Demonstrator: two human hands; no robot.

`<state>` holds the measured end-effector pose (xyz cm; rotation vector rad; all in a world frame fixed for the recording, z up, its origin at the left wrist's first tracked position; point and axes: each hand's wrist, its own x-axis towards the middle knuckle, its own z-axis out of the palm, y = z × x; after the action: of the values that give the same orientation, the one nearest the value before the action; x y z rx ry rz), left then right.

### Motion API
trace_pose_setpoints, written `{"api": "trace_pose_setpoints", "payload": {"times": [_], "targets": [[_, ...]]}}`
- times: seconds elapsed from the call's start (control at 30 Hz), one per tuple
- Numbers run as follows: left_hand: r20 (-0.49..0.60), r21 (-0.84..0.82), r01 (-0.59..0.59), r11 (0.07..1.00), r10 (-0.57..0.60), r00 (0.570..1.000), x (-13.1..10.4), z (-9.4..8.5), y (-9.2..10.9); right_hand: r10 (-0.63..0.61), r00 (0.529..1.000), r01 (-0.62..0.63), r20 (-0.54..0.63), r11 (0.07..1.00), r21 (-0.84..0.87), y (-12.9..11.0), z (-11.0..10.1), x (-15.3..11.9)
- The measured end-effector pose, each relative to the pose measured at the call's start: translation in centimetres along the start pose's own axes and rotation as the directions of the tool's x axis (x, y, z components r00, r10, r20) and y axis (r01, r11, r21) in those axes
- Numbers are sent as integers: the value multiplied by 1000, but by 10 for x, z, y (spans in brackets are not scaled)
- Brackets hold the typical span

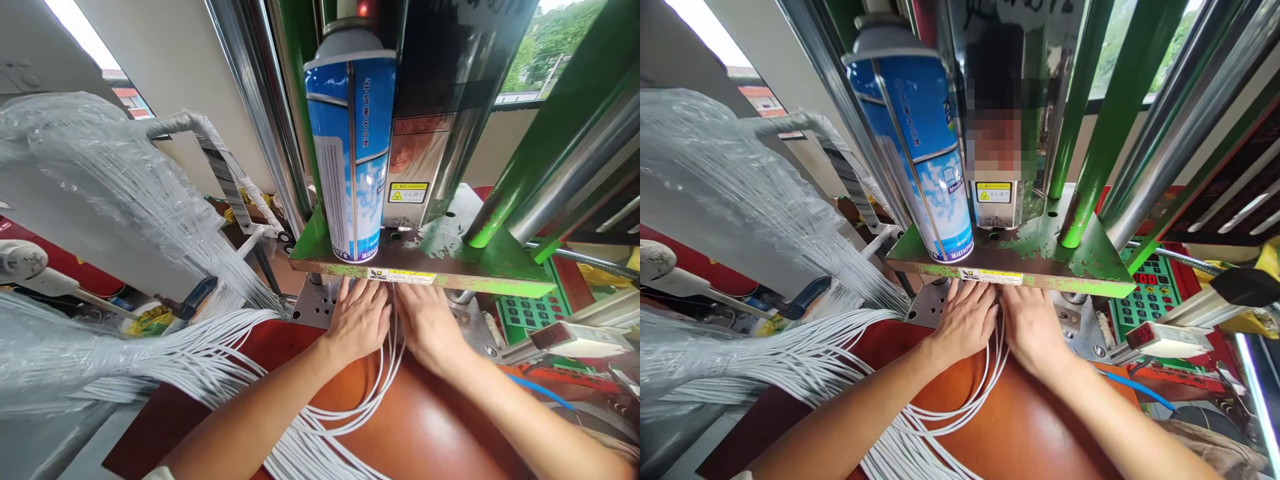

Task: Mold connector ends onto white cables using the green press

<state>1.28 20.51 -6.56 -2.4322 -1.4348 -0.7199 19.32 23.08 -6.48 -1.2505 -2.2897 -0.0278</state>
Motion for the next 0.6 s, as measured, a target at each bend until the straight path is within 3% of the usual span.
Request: {"api": "trace_pose_setpoints", "payload": {"times": [0.1,0.2,0.43,0.6], "targets": [[38,5,35,999,-35,999,1,1,4,-56,998,52,-16,979,-195,-21,9,-16],[44,7,51,999,-51,998,6,6,1,-28,1000,29,8,966,-259,-23,16,-7],[-20,50,4,999,-3,1000,11,31,-10,20,997,-38,-71,965,-260,-18,34,6],[-53,-39,-8,999,6,999,15,18,-11,-13,995,-7,-96,978,-209,-17,16,5]]}}
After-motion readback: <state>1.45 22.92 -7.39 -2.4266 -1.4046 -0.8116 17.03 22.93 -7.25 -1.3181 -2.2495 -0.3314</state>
